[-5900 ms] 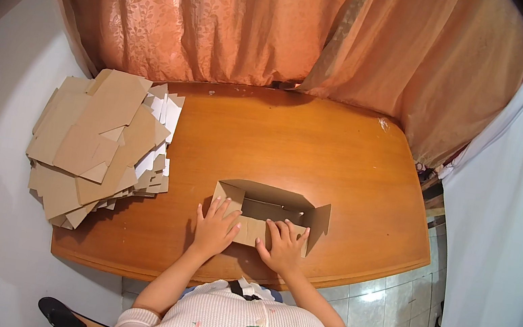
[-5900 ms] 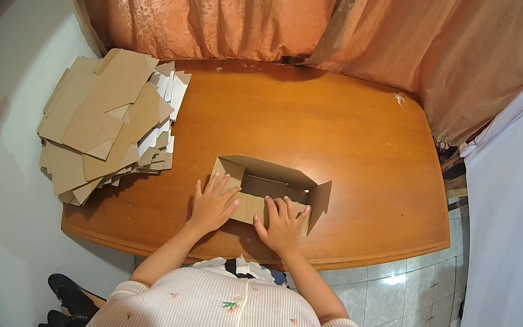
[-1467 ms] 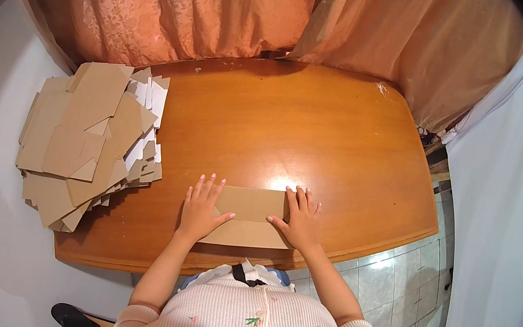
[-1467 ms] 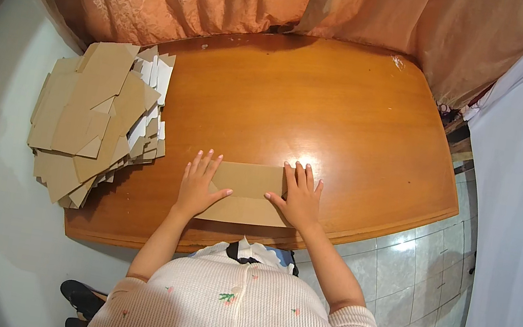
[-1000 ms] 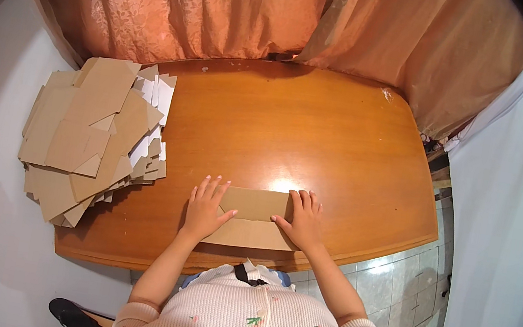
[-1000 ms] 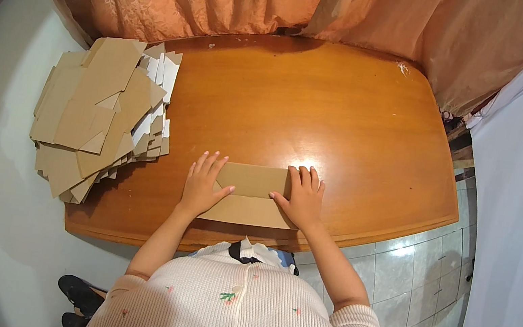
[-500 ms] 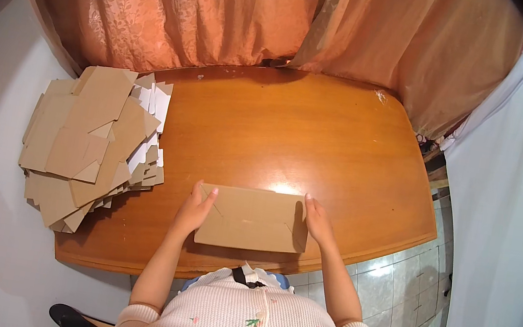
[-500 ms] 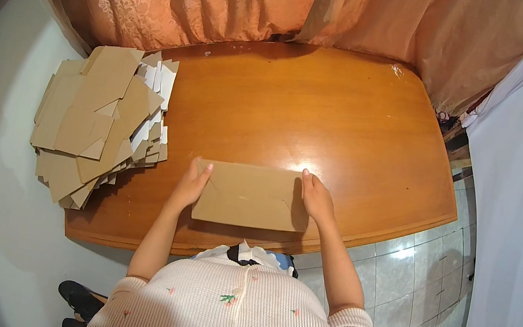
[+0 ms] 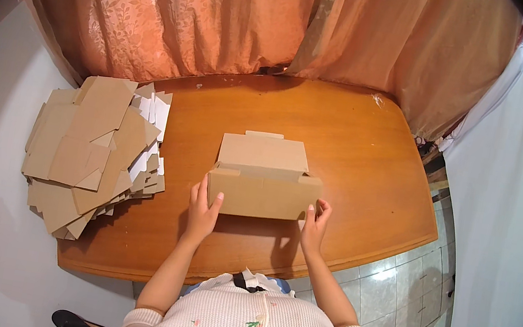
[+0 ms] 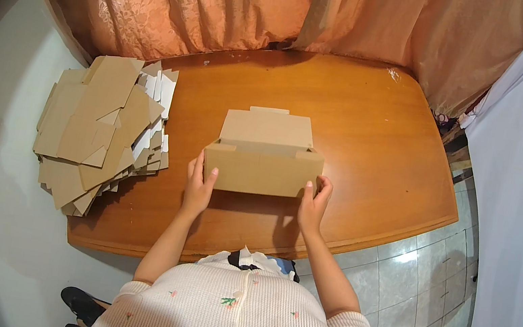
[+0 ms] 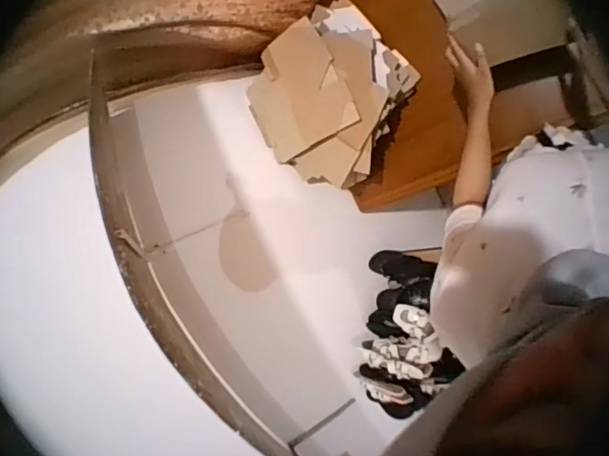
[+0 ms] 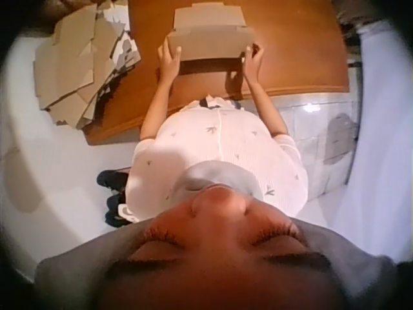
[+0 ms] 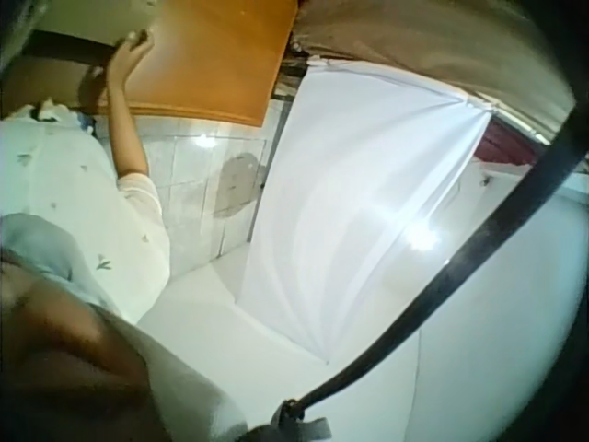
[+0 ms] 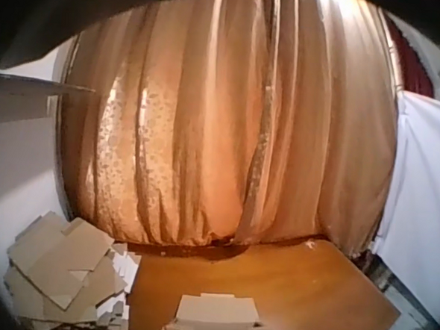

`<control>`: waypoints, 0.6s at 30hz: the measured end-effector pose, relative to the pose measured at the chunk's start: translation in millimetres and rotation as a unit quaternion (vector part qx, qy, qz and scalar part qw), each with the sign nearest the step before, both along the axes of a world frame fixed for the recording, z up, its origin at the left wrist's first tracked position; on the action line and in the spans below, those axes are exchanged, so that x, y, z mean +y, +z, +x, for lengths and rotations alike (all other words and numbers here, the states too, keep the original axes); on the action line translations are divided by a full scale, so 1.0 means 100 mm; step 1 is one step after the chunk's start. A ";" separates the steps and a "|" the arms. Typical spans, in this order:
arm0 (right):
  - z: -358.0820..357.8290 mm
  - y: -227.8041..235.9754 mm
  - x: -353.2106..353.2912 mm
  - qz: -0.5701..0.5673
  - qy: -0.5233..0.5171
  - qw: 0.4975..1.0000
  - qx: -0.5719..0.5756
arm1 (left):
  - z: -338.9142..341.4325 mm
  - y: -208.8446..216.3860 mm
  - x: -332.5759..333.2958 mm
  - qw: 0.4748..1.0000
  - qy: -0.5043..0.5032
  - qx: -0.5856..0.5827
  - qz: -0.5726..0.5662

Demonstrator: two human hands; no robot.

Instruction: The person assembles flat cardboard pieces into rectangular boxes on a wooden table. They fold the sides and tuck the flaps to form the box structure, then place the completed boxes onto a nearby shelf.

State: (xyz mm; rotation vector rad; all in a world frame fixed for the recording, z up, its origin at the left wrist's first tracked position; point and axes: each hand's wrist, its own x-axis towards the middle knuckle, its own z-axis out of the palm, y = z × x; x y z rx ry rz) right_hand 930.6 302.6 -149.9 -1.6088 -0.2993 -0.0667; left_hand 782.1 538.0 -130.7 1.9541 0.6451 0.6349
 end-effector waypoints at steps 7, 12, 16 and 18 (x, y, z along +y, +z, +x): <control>-0.32 -0.27 -0.24 -0.058 -0.045 0.995 0.066 | -0.33 -0.34 -0.23 0.998 0.013 0.032 -0.058; -0.40 -0.35 -0.41 -0.085 0.043 0.981 0.172 | -0.57 -0.62 -0.16 0.977 -0.056 -0.008 -0.205; -0.28 -0.42 -0.49 -0.071 0.103 0.977 0.174 | -0.58 -0.63 -0.09 0.980 -0.065 0.004 -0.186; -0.22 -0.30 -0.52 -0.148 0.128 0.968 0.157 | -0.54 -0.56 -0.05 0.986 -0.064 -0.010 -0.156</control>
